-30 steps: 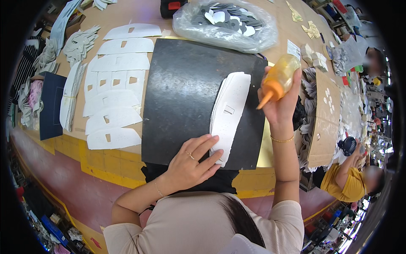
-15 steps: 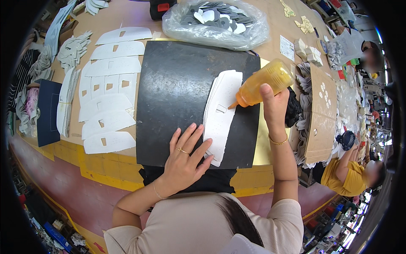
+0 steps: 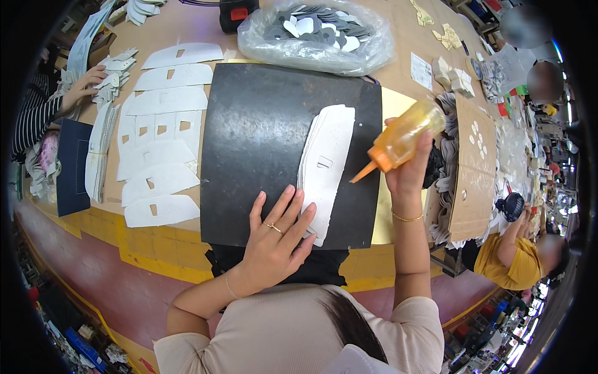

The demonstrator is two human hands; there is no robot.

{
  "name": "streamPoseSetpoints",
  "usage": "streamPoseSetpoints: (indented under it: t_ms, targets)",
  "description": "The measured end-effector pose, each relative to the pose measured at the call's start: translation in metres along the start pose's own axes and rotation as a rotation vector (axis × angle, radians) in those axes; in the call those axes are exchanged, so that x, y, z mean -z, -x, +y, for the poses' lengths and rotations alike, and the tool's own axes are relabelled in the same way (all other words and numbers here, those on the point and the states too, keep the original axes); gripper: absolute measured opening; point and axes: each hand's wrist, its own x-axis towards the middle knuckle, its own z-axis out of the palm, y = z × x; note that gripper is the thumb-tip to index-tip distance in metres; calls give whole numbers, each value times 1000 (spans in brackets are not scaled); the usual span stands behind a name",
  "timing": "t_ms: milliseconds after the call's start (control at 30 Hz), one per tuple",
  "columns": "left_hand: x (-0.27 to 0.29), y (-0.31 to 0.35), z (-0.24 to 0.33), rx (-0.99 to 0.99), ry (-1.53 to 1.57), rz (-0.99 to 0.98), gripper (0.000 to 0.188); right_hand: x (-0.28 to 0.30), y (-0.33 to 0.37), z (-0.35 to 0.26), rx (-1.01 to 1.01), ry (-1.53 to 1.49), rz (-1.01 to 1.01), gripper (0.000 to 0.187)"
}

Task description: The person applies glue from a squeeze bottle onto white fabric pieces and presses them onto a black work surface. They repeatedly pick up fabric pieces, apply glue, and smooth them down, building a layered assembly.

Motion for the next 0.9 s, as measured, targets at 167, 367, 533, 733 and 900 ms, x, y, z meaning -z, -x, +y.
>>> streamPoseSetpoints:
  t_ms: [167, 367, 533, 733, 900]
  targets:
    - [4, -6, 7, -33, -62, 1, 57, 15, -4, -1, 39, -182, 45, 59]
    - [11, -11, 15, 91, 90, -37, 60, 21, -5, -4, 53, -231, 66, 57]
    - [-2, -21, 8, 282, 5, 23, 63, 20, -4, -11, 35, -279, 56, 59]
    - [-7, -25, 3, 389, 22, -6, 59, 36, -11, -17, -138, -612, 1, 61]
    - [-8, -26, 12, 329, -36, 20, 52, 28, -10, -34, -94, -529, 173, 77]
